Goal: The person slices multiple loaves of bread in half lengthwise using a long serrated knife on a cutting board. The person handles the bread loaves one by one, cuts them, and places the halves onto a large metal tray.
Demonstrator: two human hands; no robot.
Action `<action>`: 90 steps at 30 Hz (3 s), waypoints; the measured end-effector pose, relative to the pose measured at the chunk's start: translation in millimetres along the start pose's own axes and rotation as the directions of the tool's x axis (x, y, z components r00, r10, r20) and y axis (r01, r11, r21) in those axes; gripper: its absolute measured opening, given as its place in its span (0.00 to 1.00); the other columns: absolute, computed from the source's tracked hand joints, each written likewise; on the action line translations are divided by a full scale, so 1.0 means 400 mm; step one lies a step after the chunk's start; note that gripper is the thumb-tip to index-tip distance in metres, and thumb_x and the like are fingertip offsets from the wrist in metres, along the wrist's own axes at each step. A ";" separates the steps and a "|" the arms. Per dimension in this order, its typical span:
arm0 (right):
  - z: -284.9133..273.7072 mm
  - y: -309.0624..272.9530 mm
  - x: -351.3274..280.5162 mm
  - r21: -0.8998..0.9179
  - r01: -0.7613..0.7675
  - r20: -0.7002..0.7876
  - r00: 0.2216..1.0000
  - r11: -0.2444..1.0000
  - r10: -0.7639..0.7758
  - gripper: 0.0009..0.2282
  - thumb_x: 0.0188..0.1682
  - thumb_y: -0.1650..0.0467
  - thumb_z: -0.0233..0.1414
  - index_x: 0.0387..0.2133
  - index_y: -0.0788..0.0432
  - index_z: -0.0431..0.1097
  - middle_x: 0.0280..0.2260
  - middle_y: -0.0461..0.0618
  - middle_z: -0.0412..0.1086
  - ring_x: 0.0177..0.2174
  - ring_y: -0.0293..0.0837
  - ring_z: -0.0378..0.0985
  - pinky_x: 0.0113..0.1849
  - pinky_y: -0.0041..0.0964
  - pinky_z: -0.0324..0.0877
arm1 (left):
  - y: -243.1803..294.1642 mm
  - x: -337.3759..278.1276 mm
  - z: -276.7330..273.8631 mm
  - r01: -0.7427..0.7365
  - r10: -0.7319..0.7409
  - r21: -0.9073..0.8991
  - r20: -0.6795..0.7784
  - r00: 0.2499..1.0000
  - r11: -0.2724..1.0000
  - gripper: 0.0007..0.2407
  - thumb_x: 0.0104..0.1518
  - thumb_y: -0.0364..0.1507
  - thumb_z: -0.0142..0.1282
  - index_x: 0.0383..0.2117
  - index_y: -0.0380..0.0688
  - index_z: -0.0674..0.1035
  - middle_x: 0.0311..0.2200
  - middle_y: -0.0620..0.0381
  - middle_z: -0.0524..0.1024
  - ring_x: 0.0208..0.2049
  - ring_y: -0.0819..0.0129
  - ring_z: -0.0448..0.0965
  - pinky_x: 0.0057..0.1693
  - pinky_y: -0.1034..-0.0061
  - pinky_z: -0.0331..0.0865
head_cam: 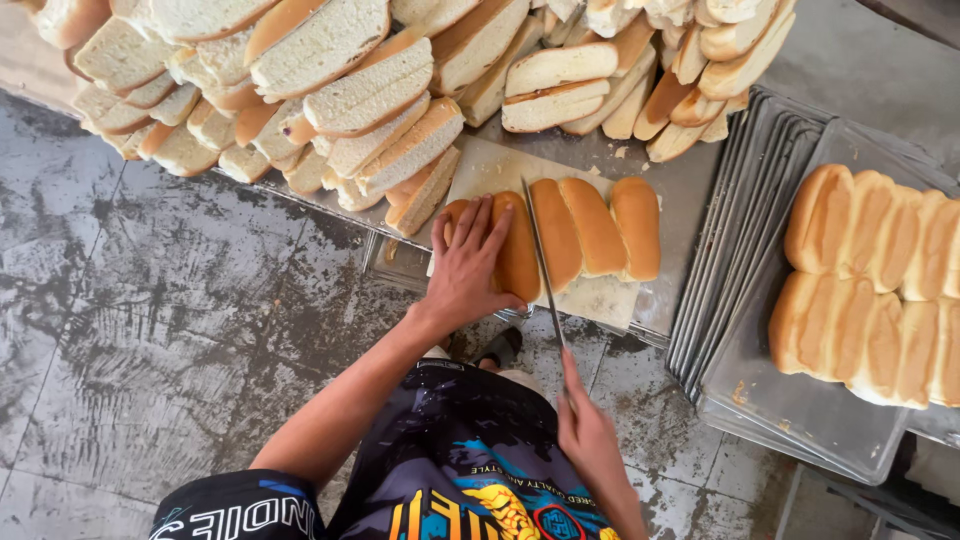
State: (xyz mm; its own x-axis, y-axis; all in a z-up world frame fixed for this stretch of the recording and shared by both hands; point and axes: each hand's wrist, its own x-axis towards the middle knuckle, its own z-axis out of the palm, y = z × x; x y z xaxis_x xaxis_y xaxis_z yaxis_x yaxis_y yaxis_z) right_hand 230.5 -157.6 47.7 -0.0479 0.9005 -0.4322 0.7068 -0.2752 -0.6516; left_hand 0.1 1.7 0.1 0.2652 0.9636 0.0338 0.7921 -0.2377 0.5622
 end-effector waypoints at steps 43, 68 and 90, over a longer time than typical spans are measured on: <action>-0.136 0.066 -0.038 -0.067 -0.069 0.075 0.995 0.995 0.073 0.29 0.53 0.69 0.47 0.69 0.37 0.50 0.28 0.68 0.74 0.27 0.67 0.79 0.36 0.52 0.75 | 0.084 0.028 0.108 0.219 -0.325 -0.563 -0.095 0.941 0.797 0.43 0.43 0.35 0.75 0.68 0.46 0.60 0.63 0.36 0.58 0.48 0.48 0.78 0.46 0.67 0.79; -0.127 0.150 0.063 0.054 0.035 -0.134 0.991 0.998 -0.027 0.27 0.55 0.69 0.47 0.70 0.40 0.50 0.15 0.50 0.57 0.18 0.38 0.55 0.24 0.38 0.61 | 0.022 0.109 0.122 -0.496 0.492 0.144 0.068 0.868 0.856 0.23 0.47 0.19 0.62 0.50 0.58 0.74 0.59 0.70 0.78 0.68 0.73 0.70 0.79 0.65 0.52; -0.082 -0.012 0.215 -0.078 0.151 0.004 0.989 0.986 -0.151 0.28 0.58 0.69 0.43 0.71 0.39 0.44 0.32 0.69 0.75 0.35 0.68 0.80 0.40 0.56 0.71 | 0.080 0.031 0.109 -0.023 -0.007 -0.432 -0.068 0.998 0.901 0.52 0.38 0.41 0.78 0.70 0.39 0.54 0.72 0.42 0.47 0.73 0.43 0.50 0.73 0.58 0.54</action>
State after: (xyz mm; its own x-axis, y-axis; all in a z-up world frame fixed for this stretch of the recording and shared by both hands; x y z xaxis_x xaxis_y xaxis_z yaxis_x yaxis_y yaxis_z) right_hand 246.1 -67.8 34.3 -0.1569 0.9302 -0.3318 0.7444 -0.1094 -0.6588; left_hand 52.6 0.7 -17.3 0.2217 0.9713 0.0856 0.4701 -0.1834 0.8633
